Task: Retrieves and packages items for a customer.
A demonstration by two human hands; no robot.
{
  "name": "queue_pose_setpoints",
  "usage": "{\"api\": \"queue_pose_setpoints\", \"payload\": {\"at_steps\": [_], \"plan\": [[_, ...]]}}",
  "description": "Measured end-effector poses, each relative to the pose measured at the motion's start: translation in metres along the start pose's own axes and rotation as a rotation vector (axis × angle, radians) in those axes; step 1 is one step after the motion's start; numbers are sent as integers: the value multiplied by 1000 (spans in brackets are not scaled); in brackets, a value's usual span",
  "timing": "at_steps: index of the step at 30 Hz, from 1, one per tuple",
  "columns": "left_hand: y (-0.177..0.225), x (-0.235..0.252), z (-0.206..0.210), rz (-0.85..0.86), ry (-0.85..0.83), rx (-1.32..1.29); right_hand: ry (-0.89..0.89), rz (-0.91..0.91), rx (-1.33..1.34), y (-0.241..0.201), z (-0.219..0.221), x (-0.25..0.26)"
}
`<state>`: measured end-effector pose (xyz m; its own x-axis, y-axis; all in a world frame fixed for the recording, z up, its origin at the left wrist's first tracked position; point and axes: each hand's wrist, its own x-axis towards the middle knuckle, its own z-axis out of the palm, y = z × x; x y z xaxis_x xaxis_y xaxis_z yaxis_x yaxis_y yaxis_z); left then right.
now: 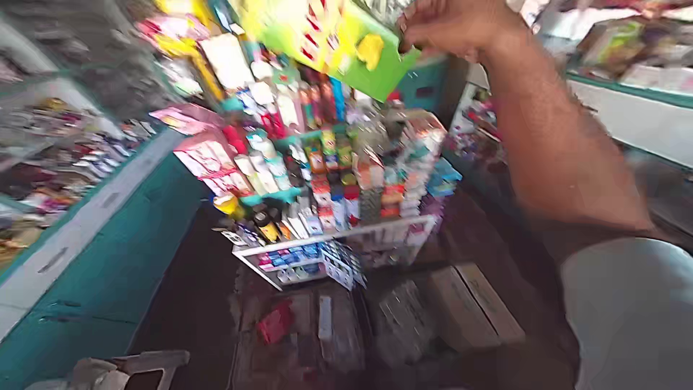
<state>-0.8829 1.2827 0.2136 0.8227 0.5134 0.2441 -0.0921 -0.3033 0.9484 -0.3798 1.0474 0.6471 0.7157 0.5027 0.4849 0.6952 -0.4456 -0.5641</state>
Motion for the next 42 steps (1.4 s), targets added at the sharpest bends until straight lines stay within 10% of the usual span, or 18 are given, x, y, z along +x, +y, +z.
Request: {"api": "queue_pose_setpoints", "payload": {"at_steps": [9,15,22,26,34,42], "plan": [[108,-15,157,112,-431,-728,-107,396,659,-12,97,-456],[140,-73,296,-535,-400,-512,-11,938,686,42,91,-603],[235,-64,473,163,-691,-81,515,660,1258,163,-9,-646],[237,-40,621,19,-856,3,594,901,1463,256,-81,-660],[269,7,759,-453,-923,-768,668,530,621,323,-239,-660],[281,58,905,-413,-963,-834,610,487,43,442,-302,-599]]}}
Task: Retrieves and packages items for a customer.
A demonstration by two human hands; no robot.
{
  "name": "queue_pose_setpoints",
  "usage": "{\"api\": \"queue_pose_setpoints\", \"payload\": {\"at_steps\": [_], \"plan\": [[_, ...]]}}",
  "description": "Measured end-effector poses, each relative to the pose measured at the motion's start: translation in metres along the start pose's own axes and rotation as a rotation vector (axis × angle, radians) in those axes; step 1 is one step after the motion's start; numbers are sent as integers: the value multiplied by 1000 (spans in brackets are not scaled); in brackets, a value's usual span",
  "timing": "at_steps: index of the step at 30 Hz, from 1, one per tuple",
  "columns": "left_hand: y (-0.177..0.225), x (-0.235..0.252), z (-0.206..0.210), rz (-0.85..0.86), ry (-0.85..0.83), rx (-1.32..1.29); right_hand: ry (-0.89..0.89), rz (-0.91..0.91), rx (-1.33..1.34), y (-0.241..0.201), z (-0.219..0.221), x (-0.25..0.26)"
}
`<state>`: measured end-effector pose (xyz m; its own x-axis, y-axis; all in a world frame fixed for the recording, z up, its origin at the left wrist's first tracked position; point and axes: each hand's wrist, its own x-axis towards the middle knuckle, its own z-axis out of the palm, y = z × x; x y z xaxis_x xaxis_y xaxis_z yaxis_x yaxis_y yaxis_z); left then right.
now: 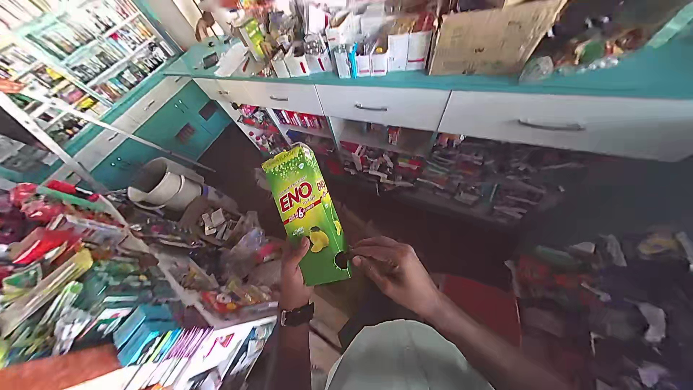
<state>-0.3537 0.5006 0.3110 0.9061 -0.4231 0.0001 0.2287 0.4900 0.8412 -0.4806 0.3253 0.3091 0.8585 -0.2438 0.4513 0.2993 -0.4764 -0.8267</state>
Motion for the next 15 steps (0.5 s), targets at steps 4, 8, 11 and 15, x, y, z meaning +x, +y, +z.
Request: {"api": "queue_pose_setpoints", "payload": {"at_steps": [4,8,11,15], "plan": [[-18,99,-5,255,-32,-17,49,157,-79,48,20,105],[-3,189,-11,561,-10,5,31,211,-92,67,41,229],[29,230,-7,650,189,103,3,226,-57,74,73,304],[71,275,-13,539,478,279,-66,108,222,95,128,389]]}}
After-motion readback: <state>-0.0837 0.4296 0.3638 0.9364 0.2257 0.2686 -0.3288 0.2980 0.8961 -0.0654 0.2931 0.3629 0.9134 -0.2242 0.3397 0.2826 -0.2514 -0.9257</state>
